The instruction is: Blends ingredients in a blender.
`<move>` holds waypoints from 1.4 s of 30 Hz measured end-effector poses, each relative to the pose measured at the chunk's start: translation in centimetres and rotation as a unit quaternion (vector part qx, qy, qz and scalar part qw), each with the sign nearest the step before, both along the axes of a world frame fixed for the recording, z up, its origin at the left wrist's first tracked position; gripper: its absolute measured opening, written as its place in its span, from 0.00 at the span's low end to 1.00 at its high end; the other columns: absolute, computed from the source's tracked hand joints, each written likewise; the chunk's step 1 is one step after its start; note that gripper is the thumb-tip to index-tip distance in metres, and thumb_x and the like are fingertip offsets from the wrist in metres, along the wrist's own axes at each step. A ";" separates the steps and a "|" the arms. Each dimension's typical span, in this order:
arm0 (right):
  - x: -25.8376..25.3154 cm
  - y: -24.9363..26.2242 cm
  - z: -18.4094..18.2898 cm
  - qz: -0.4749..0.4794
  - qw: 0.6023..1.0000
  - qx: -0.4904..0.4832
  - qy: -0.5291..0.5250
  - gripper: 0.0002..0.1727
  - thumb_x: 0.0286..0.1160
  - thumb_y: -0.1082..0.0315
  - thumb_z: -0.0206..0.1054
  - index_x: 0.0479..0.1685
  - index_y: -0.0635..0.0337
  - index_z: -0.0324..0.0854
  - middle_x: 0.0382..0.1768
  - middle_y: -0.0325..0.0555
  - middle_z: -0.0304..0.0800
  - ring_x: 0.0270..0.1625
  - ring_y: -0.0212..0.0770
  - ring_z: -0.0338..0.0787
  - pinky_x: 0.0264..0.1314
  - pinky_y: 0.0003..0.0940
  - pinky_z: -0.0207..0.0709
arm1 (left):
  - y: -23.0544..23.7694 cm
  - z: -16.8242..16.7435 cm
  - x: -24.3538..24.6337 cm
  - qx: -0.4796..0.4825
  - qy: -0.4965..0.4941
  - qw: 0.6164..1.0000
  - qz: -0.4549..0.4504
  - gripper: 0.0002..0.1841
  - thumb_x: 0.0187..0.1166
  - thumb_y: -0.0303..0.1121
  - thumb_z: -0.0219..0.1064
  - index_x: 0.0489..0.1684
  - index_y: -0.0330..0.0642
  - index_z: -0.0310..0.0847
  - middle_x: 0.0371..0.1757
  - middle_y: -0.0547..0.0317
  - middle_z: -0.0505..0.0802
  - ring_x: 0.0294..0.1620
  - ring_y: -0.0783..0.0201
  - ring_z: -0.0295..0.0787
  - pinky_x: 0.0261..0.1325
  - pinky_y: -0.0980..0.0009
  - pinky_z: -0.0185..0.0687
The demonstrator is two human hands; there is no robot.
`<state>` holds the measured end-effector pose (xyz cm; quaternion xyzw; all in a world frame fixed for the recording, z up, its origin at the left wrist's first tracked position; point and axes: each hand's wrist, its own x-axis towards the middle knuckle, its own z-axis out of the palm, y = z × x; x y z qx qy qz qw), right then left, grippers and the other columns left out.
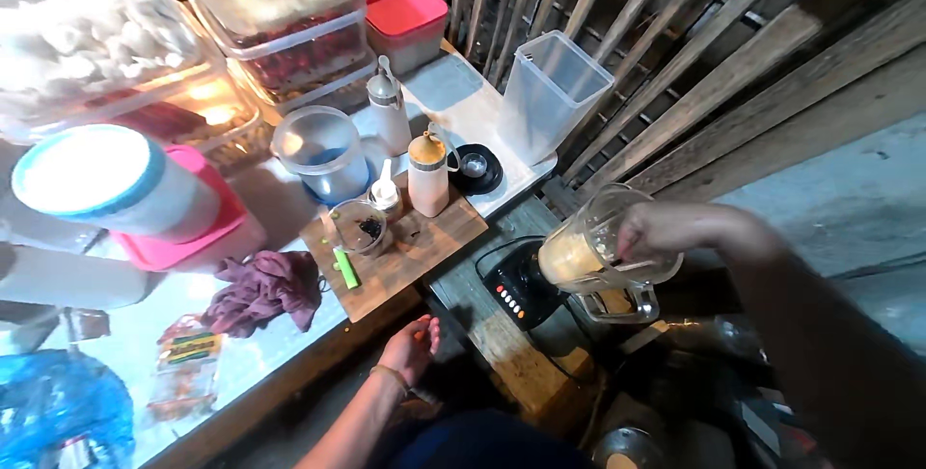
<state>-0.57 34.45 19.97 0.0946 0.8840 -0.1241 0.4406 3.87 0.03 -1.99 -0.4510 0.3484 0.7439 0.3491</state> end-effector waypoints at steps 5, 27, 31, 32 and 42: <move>-0.1 0.1 -1.0 -0.031 0.999 -0.016 0.011 0.07 0.80 0.77 0.67 0.37 0.67 0.91 0.22 0.45 0.84 0.22 0.34 0.76 0.31 0.33 0.73 | 0.0 0.4 -0.1 -0.004 0.009 1.000 -0.012 0.11 0.89 0.26 0.49 0.62 0.36 0.70 0.36 0.56 0.84 0.27 0.71 0.84 0.32 0.79 0.83; -1.2 -1.6 -1.2 -0.138 0.987 0.006 0.087 0.08 0.81 0.75 0.68 0.33 0.67 0.89 0.22 0.47 0.82 0.23 0.38 0.77 0.33 0.38 0.73 | -0.5 -0.1 -0.7 -0.002 0.000 1.000 -0.007 0.11 0.89 0.26 0.49 0.63 0.36 0.70 0.34 0.56 0.84 0.25 0.70 0.83 0.29 0.79 0.82; -0.7 -1.5 -2.2 -0.108 0.973 0.127 0.157 0.08 0.80 0.73 0.67 0.38 0.71 0.86 0.39 0.66 0.88 0.47 0.63 0.89 0.50 0.63 0.78 | -0.1 0.3 -0.8 -0.011 0.002 1.000 -0.022 0.12 0.89 0.26 0.49 0.64 0.35 0.69 0.35 0.55 0.85 0.25 0.70 0.83 0.29 0.79 0.82; -0.4 -1.7 -2.3 -0.099 0.973 0.152 0.140 0.08 0.80 0.73 0.66 0.42 0.73 0.85 0.45 0.69 0.88 0.53 0.68 0.89 0.55 0.66 0.78 | 0.0 0.4 -0.9 -0.012 0.004 1.000 -0.027 0.12 0.90 0.27 0.49 0.64 0.34 0.69 0.35 0.55 0.85 0.25 0.70 0.83 0.30 0.79 0.82; -0.5 -4.6 0.4 -0.118 0.966 0.203 0.111 0.10 0.82 0.73 0.64 0.52 0.69 0.83 0.56 0.68 0.87 0.63 0.67 0.87 0.58 0.66 0.78 | 0.8 0.8 -2.6 -0.018 0.013 0.995 -0.095 0.09 0.87 0.25 0.49 0.56 0.35 0.71 0.33 0.55 0.84 0.24 0.70 0.83 0.28 0.79 0.83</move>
